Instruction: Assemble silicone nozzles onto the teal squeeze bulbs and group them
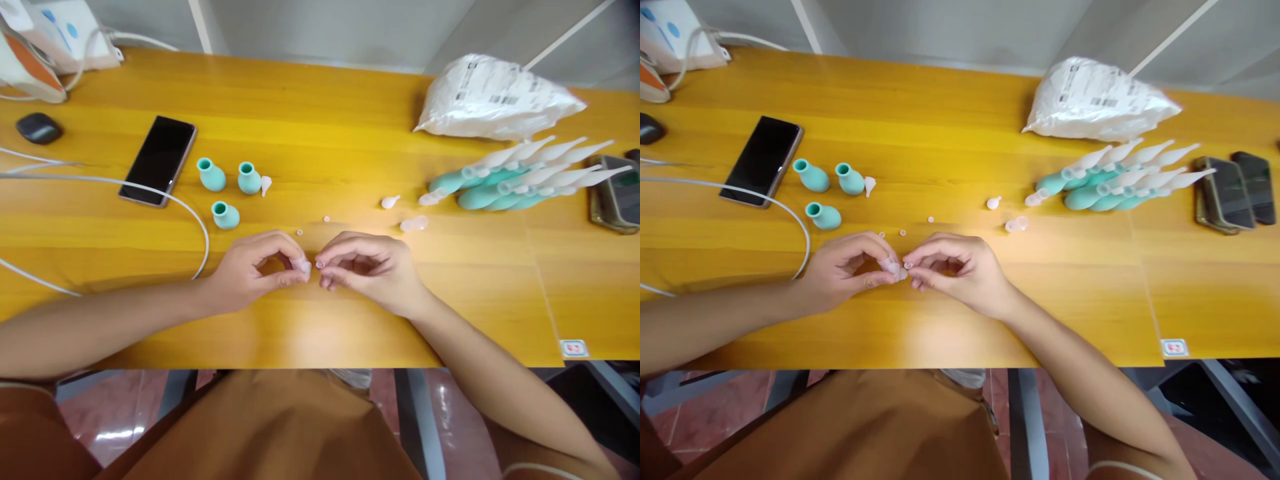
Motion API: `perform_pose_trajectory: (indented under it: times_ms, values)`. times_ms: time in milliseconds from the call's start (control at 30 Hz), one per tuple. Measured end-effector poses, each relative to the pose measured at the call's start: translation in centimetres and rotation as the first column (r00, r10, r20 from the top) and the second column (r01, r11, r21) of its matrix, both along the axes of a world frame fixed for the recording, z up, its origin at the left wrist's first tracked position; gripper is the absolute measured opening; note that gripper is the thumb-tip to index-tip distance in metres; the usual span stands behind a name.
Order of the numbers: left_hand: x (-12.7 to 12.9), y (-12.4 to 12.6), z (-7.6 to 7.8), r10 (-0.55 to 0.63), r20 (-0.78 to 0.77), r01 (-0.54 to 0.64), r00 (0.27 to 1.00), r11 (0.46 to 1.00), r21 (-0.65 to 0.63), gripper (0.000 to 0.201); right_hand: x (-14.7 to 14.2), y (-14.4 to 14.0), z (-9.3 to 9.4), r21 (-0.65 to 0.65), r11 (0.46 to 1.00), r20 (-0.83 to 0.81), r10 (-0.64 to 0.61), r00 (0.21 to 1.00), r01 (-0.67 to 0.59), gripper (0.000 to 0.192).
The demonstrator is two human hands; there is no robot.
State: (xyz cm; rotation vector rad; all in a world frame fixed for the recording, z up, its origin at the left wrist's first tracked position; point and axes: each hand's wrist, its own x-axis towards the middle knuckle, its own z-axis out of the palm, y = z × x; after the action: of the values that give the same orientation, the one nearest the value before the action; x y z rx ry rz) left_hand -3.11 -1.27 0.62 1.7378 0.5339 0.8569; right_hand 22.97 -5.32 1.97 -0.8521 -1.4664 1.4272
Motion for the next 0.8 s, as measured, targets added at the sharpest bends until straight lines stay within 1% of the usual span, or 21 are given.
perform_pose_trajectory:
  times_ms: [100, 167, 233, 300, 400, 500, 733, 800]
  values:
    - [-0.03, -0.15, -0.06, 0.003, -0.027, -0.005, 1.000, 0.998, -0.065, 0.017, 0.09, -0.17, -0.12, 0.122, 0.993, 0.091, -0.019, 0.996, 0.008, 0.017]
    - [-0.04, -0.24, -0.09, 0.001, -0.045, -0.006, 0.999, 0.994, -0.107, 0.020, 0.07, -0.34, -0.11, 0.217, 0.976, 0.152, -0.039, 0.988, 0.006, 0.020]
    - [-0.06, -0.30, -0.12, -0.001, -0.062, -0.006, 0.998, 0.993, -0.119, 0.021, -0.02, -0.46, -0.03, 0.316, 0.949, 0.212, -0.067, 0.975, -0.004, 0.024]
    - [-0.08, -0.31, -0.12, -0.002, -0.077, -0.006, 0.997, 0.993, -0.114, 0.020, -0.13, -0.50, 0.05, 0.415, 0.910, 0.265, -0.106, 0.958, -0.015, 0.028]
    - [-0.09, -0.31, -0.07, 0.001, -0.081, -0.010, 0.997, 0.992, -0.123, 0.020, -0.23, -0.49, 0.02, 0.512, 0.859, 0.304, -0.162, 0.939, -0.018, 0.033]
    - [-0.10, -0.32, -0.04, -0.004, -0.076, -0.008, 0.997, 0.989, -0.147, 0.020, -0.23, -0.54, -0.15, 0.523, 0.852, 0.299, -0.179, 0.937, -0.004, 0.034]
    - [-0.12, -0.39, -0.39, -0.020, -0.051, 0.010, 0.999, 0.982, -0.190, 0.021, -0.42, -0.67, -0.12, 0.421, 0.904, 0.203, -0.179, 0.963, 0.079, 0.025]
    - [-0.10, -0.40, -0.42, -0.019, -0.048, 0.010, 0.999, 0.981, -0.196, 0.021, -0.48, -0.62, -0.12, 0.408, 0.909, 0.199, -0.175, 0.964, 0.080, 0.021]
